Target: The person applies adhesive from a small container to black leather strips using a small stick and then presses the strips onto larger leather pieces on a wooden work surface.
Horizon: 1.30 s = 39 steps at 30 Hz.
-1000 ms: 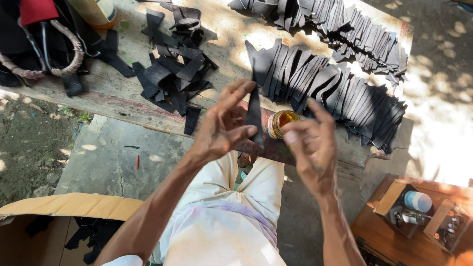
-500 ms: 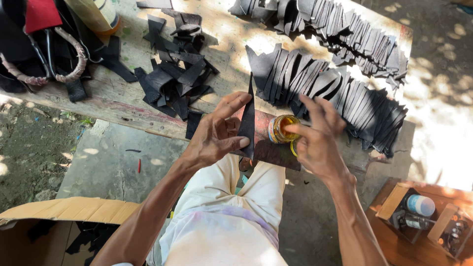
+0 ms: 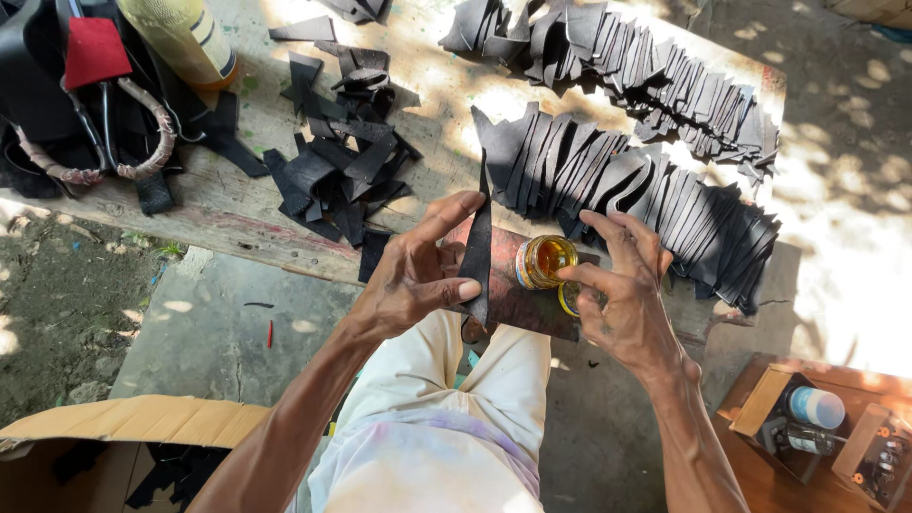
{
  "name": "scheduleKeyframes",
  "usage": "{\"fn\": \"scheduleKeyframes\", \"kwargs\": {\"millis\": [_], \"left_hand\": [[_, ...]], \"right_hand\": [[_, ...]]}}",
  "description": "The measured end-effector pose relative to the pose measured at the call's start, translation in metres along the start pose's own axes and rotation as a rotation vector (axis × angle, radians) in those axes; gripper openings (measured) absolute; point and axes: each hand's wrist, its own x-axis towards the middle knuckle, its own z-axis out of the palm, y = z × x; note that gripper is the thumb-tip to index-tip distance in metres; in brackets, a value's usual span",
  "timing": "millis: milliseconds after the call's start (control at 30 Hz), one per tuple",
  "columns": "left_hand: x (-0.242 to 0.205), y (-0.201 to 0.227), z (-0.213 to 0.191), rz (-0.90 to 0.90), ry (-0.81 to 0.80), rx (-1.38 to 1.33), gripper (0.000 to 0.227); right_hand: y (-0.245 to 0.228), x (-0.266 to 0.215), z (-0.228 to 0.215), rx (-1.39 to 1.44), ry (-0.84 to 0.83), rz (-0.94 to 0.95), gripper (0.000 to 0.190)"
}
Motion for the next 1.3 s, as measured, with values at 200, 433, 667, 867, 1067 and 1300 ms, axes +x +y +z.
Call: {"fn": "scheduleKeyframes", "kwargs": {"millis": [200, 433, 667, 867, 1067, 1300], "left_hand": [[0.001, 0.001, 0.003, 0.011, -0.028, -0.003, 0.101], [0.003, 0.001, 0.012, 0.045, -0.074, -0.013, 0.101], [0.007, 0.006, 0.027, 0.071, -0.096, -0.021, 0.099], [0.007, 0.007, 0.028, 0.068, -0.102, -0.007, 0.097], [0.007, 0.007, 0.027, 0.071, -0.114, 0.004, 0.096], [0.010, 0.009, 0.022, 0.080, -0.078, -0.011, 0.092]], "right_hand": [[0.007, -0.002, 0.002, -0.021, 0.020, -0.062, 0.036], [-0.033, -0.005, 0.010, 0.637, 0.394, 0.046, 0.014], [-0.077, -0.001, 0.047, 1.211, 0.347, 0.142, 0.046], [-0.074, 0.001, 0.043, 1.238, 0.301, 0.111, 0.045], [-0.074, 0.000, 0.044, 1.161, 0.301, 0.130, 0.045], [-0.088, -0.010, 0.038, 0.897, 0.330, 0.043, 0.044]]}}
